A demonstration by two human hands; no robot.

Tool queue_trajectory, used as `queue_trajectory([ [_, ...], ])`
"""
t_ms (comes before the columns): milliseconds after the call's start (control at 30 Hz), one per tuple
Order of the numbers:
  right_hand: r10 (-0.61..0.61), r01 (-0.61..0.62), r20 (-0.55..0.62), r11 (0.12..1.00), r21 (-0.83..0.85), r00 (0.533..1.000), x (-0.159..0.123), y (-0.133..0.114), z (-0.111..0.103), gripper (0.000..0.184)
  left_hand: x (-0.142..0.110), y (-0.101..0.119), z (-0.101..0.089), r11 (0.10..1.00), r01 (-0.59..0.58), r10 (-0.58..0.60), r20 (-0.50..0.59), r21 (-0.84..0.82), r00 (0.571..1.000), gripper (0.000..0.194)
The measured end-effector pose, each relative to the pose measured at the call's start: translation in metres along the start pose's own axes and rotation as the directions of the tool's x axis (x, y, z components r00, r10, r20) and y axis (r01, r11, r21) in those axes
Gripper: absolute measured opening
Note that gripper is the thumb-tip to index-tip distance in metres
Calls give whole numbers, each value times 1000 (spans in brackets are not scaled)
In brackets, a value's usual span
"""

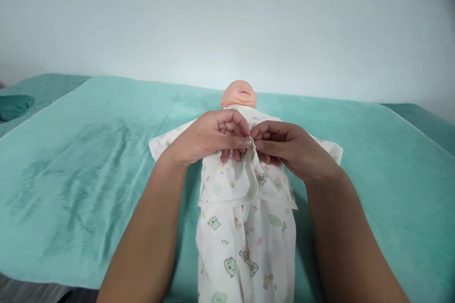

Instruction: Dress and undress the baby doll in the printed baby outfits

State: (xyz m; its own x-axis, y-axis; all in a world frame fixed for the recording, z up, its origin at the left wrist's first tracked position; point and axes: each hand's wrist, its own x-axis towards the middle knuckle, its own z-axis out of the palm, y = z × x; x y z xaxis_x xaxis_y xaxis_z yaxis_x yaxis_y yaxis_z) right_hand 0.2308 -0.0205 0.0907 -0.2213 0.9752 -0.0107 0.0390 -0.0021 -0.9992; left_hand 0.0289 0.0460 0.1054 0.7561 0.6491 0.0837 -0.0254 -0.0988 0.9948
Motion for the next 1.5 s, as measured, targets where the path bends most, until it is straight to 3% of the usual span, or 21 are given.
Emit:
queue_trajectory([
  [333,2,-3,-28,1000,-29,1000,1,-1,0,22,1,0,1,1000,-5,6,-50,21,999,16],
  [533,-2,1,-22,999,-37,1000,2,0,0,24,2,-3,-2,999,-45,45,-31,-8,999,17],
  [733,16,-19,-43,998,-53,999,2,0,0,27,0,0,-3,1000,4,-4,-11,20,1000,18],
  [933,17,-20,-38,997,-80,999,1,-1,1,25,-1,1,-4,995,-20,16,39,103,999,18],
  [1067,9,-11,-18,995,-95,1000,1,-1,1,25,0,3,-4,989,-14,7,52,145,999,7],
  [1300,-8,7,-12,997,-80,1000,1,0,1,23,0,1,-2,995,-34,30,38,95,999,3],
  [1500,-18,18,8,999,-33,1000,2,3,-2,20,-1,2,-5,992,12,-17,33,124,999,7],
])
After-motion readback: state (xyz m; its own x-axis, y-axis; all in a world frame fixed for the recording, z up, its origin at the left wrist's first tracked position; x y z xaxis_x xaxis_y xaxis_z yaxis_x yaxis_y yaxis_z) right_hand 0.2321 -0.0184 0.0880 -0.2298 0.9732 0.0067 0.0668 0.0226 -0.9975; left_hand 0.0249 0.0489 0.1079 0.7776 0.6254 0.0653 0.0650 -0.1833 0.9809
